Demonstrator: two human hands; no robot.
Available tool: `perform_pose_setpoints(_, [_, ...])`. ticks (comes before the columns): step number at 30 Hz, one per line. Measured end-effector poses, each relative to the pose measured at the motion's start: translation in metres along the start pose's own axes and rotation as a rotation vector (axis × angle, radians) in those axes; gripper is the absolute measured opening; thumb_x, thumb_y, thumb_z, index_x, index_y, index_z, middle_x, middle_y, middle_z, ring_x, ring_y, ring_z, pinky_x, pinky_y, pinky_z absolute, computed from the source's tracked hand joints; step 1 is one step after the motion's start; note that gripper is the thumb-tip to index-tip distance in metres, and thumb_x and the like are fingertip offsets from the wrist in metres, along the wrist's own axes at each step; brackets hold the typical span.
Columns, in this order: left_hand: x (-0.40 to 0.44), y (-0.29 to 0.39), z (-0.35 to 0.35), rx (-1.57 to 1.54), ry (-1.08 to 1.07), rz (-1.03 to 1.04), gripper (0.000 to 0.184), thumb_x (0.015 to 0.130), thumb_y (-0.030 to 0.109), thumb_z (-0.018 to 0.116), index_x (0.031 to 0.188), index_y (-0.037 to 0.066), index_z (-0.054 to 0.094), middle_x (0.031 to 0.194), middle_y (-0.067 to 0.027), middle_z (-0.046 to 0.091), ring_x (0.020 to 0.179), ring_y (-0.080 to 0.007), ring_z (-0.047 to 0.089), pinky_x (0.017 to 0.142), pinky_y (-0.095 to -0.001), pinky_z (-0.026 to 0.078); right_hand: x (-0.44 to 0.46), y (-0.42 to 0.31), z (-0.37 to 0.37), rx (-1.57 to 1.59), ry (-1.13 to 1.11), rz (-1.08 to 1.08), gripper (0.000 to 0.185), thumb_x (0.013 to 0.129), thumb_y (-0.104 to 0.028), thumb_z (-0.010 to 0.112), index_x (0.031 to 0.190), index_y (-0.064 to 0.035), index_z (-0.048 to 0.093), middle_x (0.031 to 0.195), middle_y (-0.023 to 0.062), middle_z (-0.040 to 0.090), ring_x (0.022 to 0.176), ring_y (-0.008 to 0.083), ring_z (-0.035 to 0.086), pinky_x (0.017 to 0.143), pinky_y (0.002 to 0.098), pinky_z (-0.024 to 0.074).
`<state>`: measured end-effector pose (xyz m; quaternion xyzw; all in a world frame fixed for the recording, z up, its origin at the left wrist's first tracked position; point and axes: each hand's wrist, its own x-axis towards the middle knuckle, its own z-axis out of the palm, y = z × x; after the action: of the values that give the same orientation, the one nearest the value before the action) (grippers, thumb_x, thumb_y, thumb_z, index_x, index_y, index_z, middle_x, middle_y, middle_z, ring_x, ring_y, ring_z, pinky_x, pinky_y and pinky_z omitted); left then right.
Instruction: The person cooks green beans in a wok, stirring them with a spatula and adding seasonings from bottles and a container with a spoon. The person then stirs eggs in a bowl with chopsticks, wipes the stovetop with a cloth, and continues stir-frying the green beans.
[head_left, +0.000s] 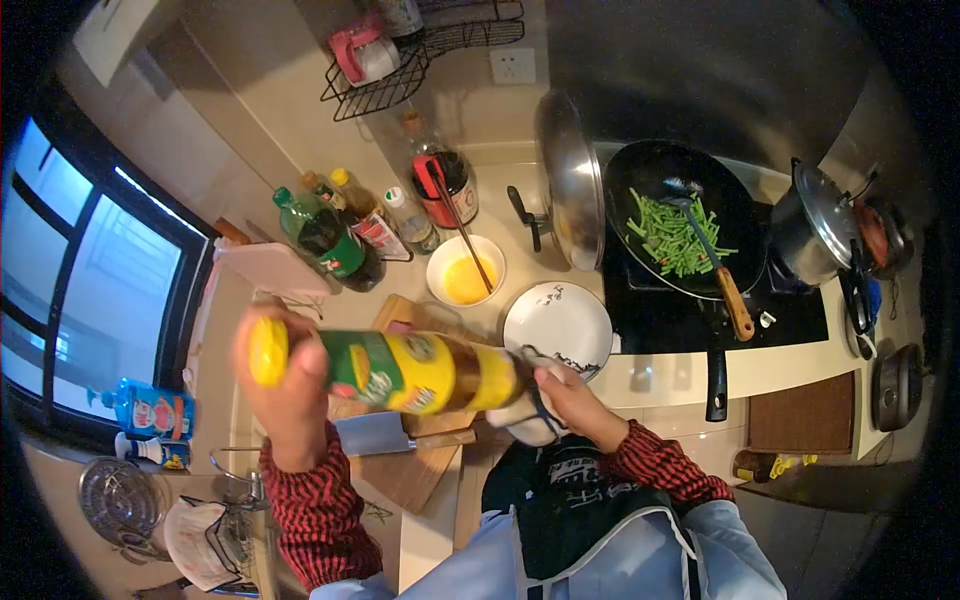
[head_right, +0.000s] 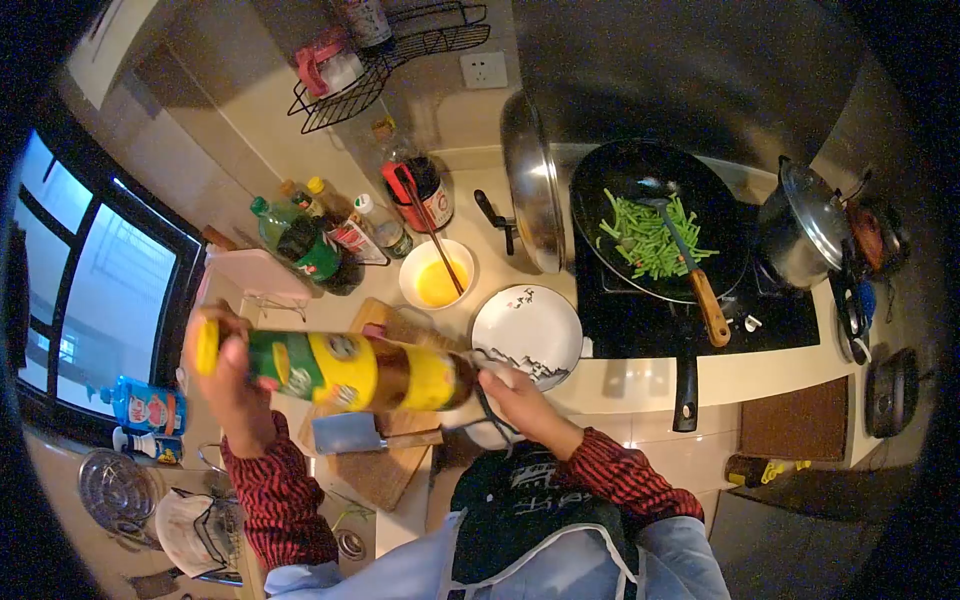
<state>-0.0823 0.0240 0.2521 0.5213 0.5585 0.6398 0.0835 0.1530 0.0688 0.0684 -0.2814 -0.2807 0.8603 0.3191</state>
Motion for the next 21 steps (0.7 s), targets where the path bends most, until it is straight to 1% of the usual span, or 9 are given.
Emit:
perform_pose_setpoints(5, [0.056,-0.002,0.007,0.029,0.188,0.091,0.015,0.078,0.014,0.056,0.073,0.004,0.045,0.066,0.0011,0.041,0.057,-0.0061,0.039,0.049,-0.0183,0.034,-0.052,-0.028,-0.05,-0.768,0.384,-0.157,0.038,0.08,-0.027,0.058,0.106,0.0001,0.053,0.087,0.003,0.058,0.073,0.0076,0.051,0.065,0.0206,0.0429])
perform_pose_setpoints(7, [0.081,-0.019,0.016,-0.062,0.459,0.133,0.016,0.076,0.012,0.061,0.074,0.003,0.048,0.065,0.0012,0.044,0.055,-0.0052,0.042,0.046,-0.0188,0.039,-0.078,-0.024,-0.071,-0.642,0.628,-0.177,0.035,0.08,-0.021,0.058,0.109,-0.0037,0.049,0.078,-0.0002,0.056,0.07,0.0065,0.05,0.062,0.0192,0.0424])
perform_pose_setpoints(8, [0.097,-0.045,0.011,0.013,0.496,0.252,0.019,0.075,0.012,0.064,0.074,0.003,0.048,0.067,-0.0009,0.049,0.056,-0.0061,0.048,0.045,-0.0202,0.043,-0.09,-0.016,-0.098,-0.693,0.693,-0.122,0.042,0.079,-0.025,0.058,0.111,-0.0002,0.045,0.096,0.0075,0.055,0.087,0.0141,0.051,0.077,0.0254,0.041])
perform_pose_setpoints(12, [0.148,-0.113,0.028,0.085,0.575,0.277,0.022,0.073,0.015,0.066,0.072,0.003,0.048,0.065,-0.0018,0.051,0.056,-0.0078,0.048,0.05,-0.0212,0.043,-0.111,-0.014,-0.119,-0.751,0.97,-0.441,0.061,0.07,-0.008,0.062,0.123,-0.0016,0.031,0.117,0.0167,0.04,0.105,0.0218,0.043,0.086,0.0302,0.0363])
perform_pose_setpoints(14, [0.157,-0.134,0.037,0.013,0.564,0.255,0.024,0.072,0.015,0.068,0.069,0.003,0.048,0.065,-0.0009,0.05,0.057,-0.0075,0.045,0.052,-0.0216,0.04,-0.108,0.008,-0.174,-1.205,1.026,-0.634,0.069,0.066,-0.005,0.063,0.125,-0.0007,0.028,0.12,0.0224,0.036,0.108,0.03,0.04,0.09,0.0339,0.0338])
perform_pose_setpoints(16, [0.163,-0.135,0.048,0.142,0.549,0.146,0.025,0.071,0.017,0.068,0.069,0.002,0.048,0.064,-0.0019,0.051,0.056,-0.0081,0.045,0.052,-0.0222,0.04,-0.109,0.009,-0.183,-1.959,0.864,-0.366,0.07,0.064,-0.005,0.064,0.124,0.0021,0.028,0.118,0.0245,0.036,0.106,0.035,0.04,0.09,0.0355,0.0332])
perform_pose_setpoints(18, [0.165,-0.143,0.057,-0.018,0.484,0.119,0.027,0.071,0.02,0.069,0.07,0.001,0.049,0.062,-0.0025,0.052,0.056,-0.0088,0.046,0.052,-0.0234,0.04,-0.103,0.012,-0.197,-1.989,0.928,-0.436,0.069,0.062,-0.005,0.065,0.122,0.002,0.031,0.113,0.0242,0.039,0.102,0.0361,0.042,0.088,0.0356,0.0351])
perform_pose_setpoints(20, [0.172,-0.169,0.06,0.062,0.486,0.121,0.028,0.07,0.021,0.069,0.07,0.001,0.049,0.061,-0.0021,0.052,0.054,-0.0086,0.047,0.05,-0.023,0.04,-0.103,0.016,-0.206,-1.304,1.009,-0.517,0.067,0.062,-0.004,0.065,0.122,-0.0035,0.033,0.106,0.0215,0.044,0.097,0.0345,0.044,0.083,0.0354,0.0379])
perform_pose_setpoints(21, [0.171,-0.169,0.063,0.187,0.489,0.135,0.026,0.071,0.02,0.068,0.071,0.0,0.05,0.061,-0.002,0.052,0.053,-0.0085,0.048,0.05,-0.0228,0.041,-0.105,0.01,-0.2,-1.528,0.99,-0.563,0.057,0.065,-0.001,0.061,0.118,-0.0044,0.04,0.099,0.0192,0.046,0.091,0.0321,0.047,0.078,0.0359,0.0401])
